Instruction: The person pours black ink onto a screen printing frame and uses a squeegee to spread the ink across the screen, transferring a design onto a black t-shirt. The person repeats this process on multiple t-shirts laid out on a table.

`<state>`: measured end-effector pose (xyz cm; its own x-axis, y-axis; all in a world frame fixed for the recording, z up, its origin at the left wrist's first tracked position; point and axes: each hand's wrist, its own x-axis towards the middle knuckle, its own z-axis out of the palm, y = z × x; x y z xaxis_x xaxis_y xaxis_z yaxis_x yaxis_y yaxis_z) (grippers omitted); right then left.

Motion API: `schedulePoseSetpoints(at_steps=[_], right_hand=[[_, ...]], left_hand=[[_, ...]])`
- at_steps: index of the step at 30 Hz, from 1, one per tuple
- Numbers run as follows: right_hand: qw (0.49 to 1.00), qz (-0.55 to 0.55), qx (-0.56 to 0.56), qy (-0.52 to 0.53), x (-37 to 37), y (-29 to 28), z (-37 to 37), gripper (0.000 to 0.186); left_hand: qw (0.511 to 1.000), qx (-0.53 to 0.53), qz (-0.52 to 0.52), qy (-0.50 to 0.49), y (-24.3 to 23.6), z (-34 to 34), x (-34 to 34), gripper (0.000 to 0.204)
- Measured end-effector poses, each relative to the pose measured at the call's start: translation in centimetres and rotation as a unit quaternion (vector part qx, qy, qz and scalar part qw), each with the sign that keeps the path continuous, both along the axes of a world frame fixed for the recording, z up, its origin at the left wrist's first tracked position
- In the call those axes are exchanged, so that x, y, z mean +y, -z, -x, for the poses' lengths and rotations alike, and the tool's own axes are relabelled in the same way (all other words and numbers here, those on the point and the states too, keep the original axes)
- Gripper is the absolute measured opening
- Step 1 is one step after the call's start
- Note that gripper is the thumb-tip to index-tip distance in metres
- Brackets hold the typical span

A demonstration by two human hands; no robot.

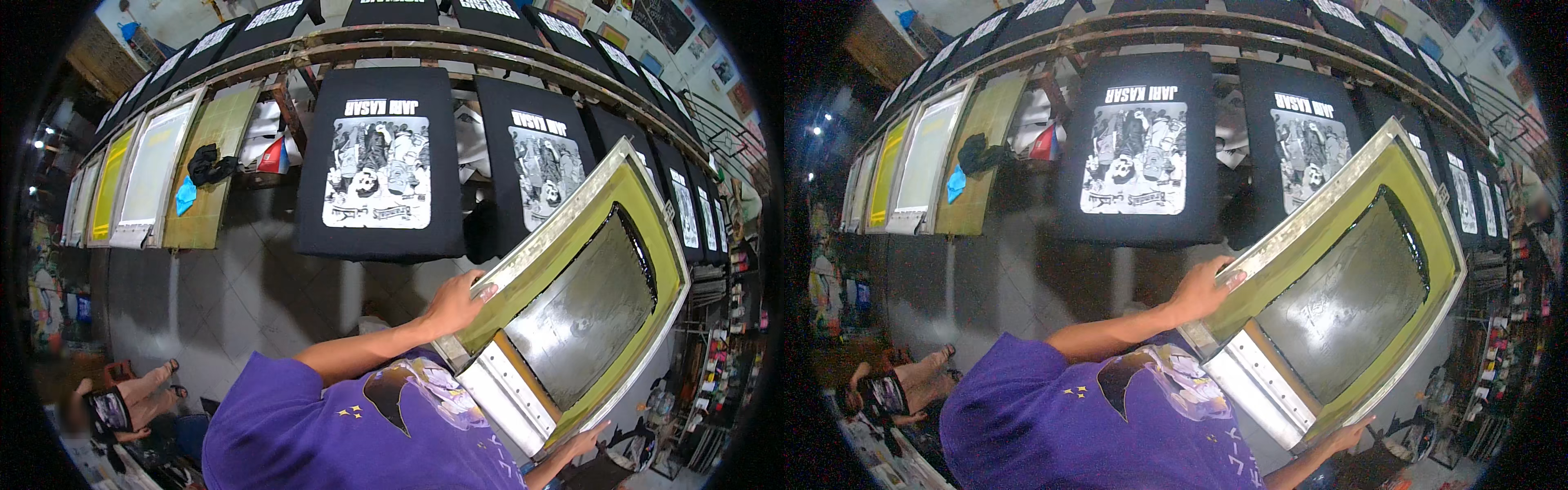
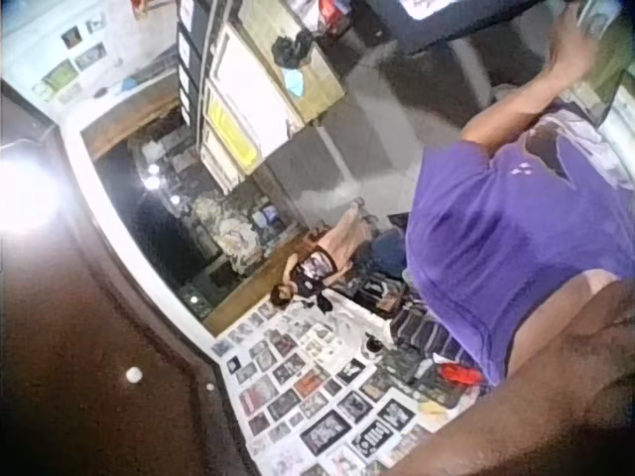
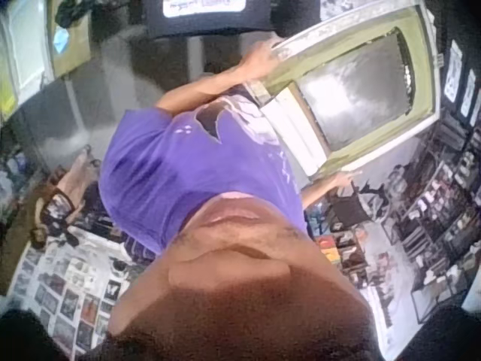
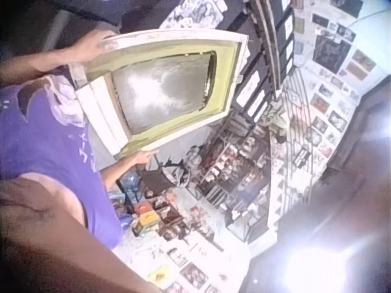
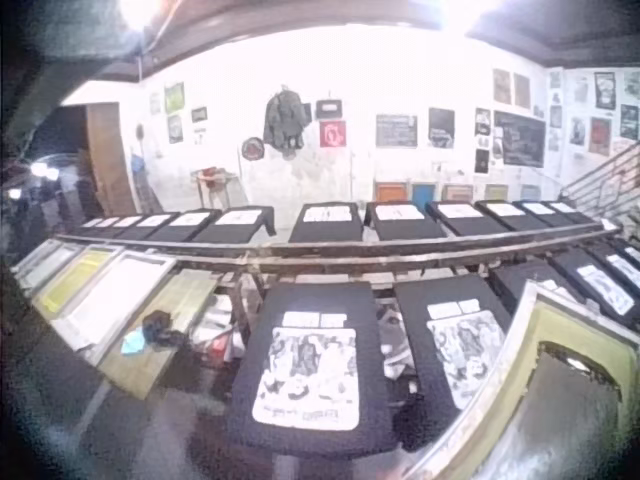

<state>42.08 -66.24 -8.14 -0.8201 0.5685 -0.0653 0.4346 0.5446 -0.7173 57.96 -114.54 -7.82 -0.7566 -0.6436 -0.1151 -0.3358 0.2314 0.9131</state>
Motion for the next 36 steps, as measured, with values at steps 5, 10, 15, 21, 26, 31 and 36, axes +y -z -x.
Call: schedulePoseSetpoints(at_steps=[5,10,15,21,26,31,36], right_hand=[[0.999,-0.024,-0.003,-0.044,4.8,0.8,7.5,0.088],[0.988,-0.078,0.089,-0.095,5.4,2.2,17.1,0.09],[0.973,0.01,0.072,-0.218,0.0,2.2,25.2,0.078],[0.926,0.076,0.078,-0.362,-11.7,3.2,32.3,0.074],[0.915,0.049,0.036,-0.398,-20.0,2.7,35.5,0.074],[0.896,0.067,0.085,-0.431,-25.8,2.9,37.6,0.072],[0.89,0.094,0.057,-0.443,-28.3,4.2,39.8,0.064]], left_hand=[[0.997,-0.018,-0.055,-0.042,0.5,4.8,5.0,0.051],[0.991,-0.024,-0.054,-0.124,0.9,7.8,8.4,0.049],[0.974,-0.017,-0.035,-0.223,1.6,8.0,8.9,0.049],[0.943,-0.011,0.011,-0.333,3.0,7.8,6.7,0.044],[0.91,-0.068,-0.013,-0.41,4.7,8.4,3.6,0.047],[0.891,-0.044,-0.025,-0.452,6.4,9.7,1.3,0.049],[0.888,-0.046,-0.002,-0.458,7.4,10.4,0.2,0.05]])
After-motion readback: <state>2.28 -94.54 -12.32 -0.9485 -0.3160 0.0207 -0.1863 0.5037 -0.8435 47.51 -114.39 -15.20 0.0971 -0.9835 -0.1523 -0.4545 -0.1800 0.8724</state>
